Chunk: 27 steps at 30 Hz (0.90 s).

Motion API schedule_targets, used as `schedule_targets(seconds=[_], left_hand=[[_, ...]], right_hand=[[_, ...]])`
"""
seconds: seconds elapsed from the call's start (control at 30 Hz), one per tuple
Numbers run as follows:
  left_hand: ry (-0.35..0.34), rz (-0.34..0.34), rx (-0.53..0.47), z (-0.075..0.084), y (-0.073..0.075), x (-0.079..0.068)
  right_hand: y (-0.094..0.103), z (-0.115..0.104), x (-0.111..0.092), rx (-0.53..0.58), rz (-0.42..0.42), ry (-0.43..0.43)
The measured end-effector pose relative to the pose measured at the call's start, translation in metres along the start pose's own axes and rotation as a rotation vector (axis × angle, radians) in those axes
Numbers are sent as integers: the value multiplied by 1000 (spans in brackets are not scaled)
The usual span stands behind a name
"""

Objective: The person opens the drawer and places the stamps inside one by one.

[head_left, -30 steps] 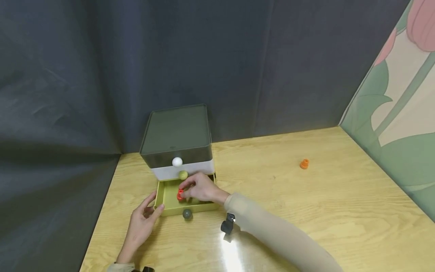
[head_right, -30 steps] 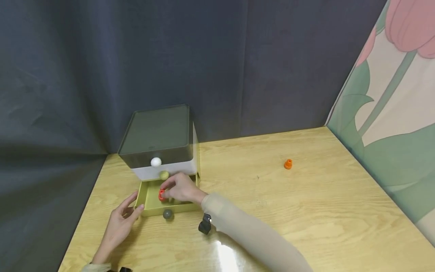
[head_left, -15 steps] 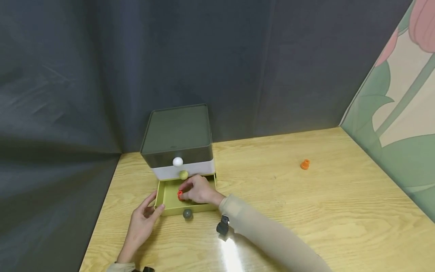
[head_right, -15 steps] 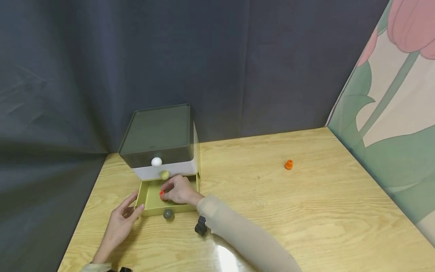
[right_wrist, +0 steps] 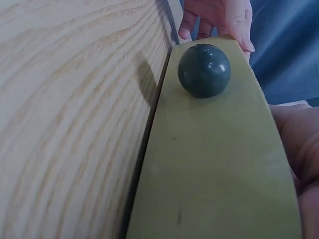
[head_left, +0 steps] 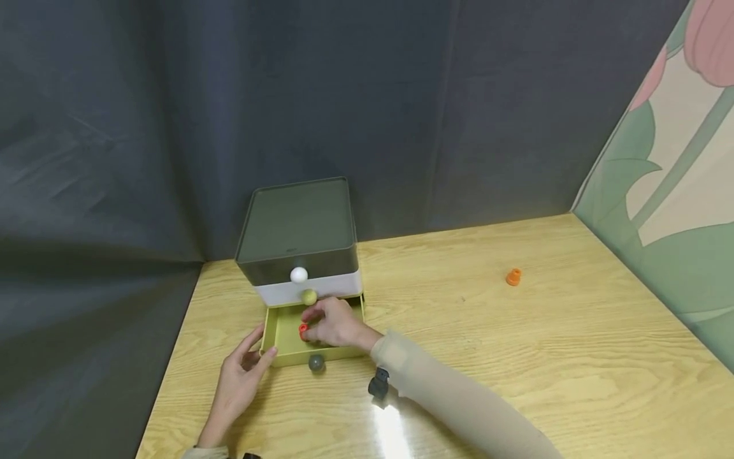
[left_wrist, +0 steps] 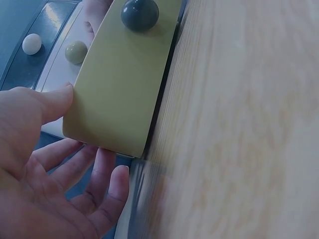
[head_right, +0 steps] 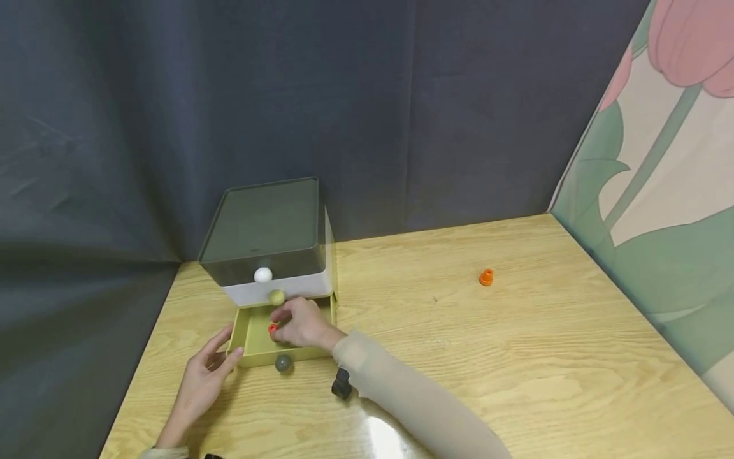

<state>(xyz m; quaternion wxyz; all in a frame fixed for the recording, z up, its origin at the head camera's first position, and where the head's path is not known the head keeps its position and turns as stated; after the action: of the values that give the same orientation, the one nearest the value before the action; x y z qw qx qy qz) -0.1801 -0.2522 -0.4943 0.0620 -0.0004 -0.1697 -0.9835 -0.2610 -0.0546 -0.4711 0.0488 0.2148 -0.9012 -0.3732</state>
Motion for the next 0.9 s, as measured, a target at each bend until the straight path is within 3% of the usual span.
schedule_targets(seconds=[0.23,0.6,0.9], left_hand=[[1,4,-9,-4,-3,-2],[-8,5,9,-1,1,1],[-6,13,-4,-2,0,0]], right_hand=[[7,-2,-11,74,34,43],[32,-11,-23,124,134,186],[50,-5,-37,146,176,188]])
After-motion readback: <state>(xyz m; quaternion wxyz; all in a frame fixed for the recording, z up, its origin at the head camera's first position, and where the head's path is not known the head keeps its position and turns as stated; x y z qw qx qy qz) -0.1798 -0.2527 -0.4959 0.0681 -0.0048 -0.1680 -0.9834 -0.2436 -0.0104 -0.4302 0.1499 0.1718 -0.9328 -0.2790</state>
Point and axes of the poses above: each hand's wrist, its own x-axis towards the middle knuckle, its own y-axis out of the back of the hand, z = x × y, the point moved 8 cm from there along x, towards the middle knuckle, and after that the axes turned 12 degrees about -x, right-handed, at the moved point
